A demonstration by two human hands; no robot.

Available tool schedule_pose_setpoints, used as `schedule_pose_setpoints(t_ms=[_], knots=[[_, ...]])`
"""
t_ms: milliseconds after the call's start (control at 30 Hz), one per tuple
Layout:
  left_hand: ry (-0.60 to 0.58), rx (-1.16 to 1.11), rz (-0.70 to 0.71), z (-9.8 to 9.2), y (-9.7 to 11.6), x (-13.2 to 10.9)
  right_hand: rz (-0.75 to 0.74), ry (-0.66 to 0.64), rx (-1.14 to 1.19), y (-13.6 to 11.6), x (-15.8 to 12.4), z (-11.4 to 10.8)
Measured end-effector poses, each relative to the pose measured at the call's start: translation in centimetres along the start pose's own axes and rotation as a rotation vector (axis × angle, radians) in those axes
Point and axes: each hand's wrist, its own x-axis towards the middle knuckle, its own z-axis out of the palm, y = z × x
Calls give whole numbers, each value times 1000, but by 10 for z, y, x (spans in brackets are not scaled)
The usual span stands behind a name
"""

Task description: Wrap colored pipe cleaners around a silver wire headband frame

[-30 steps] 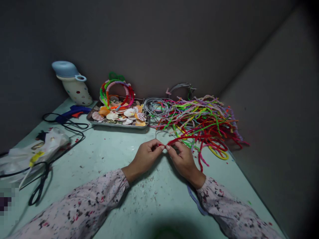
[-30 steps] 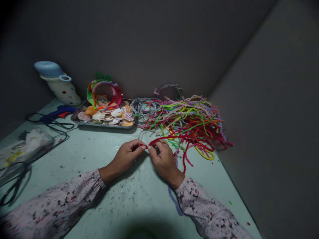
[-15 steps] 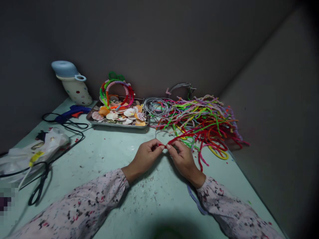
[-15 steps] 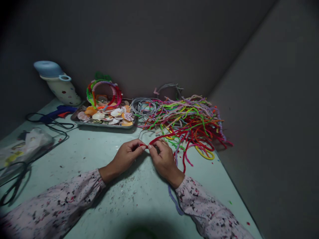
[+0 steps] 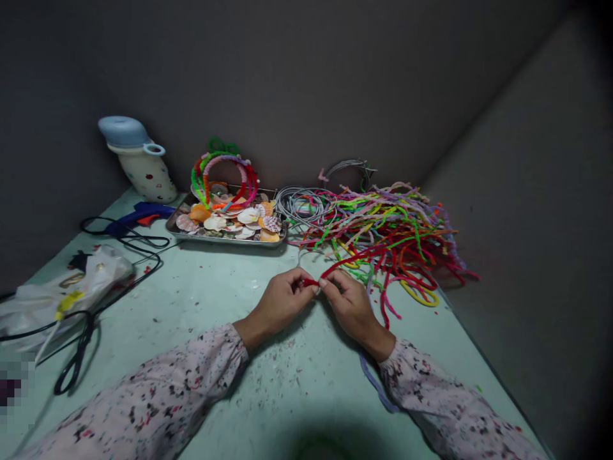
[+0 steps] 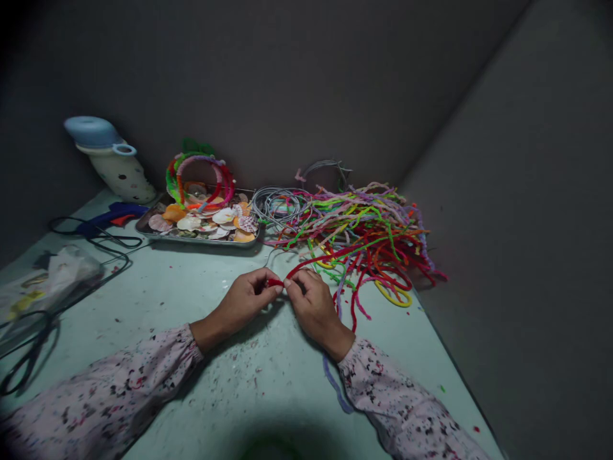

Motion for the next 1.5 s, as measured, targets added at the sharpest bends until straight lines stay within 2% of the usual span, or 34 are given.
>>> schedule_pose_setpoints(t_ms=[400, 967, 1167, 1300, 1500], knots=[[32, 52, -23, 3, 3, -1, -33, -35, -41, 2, -1, -1], [65, 22, -21, 2, 1, 0, -64, 2, -63, -2, -1, 0], [94, -50, -38, 0, 1, 3, -192, 97, -91, -5, -3, -1], [105, -70, -43, 0, 0, 3, -305, 83, -141, -3, -5, -1], [83, -89, -18, -1, 1, 1, -329, 101, -176, 0, -3, -1]])
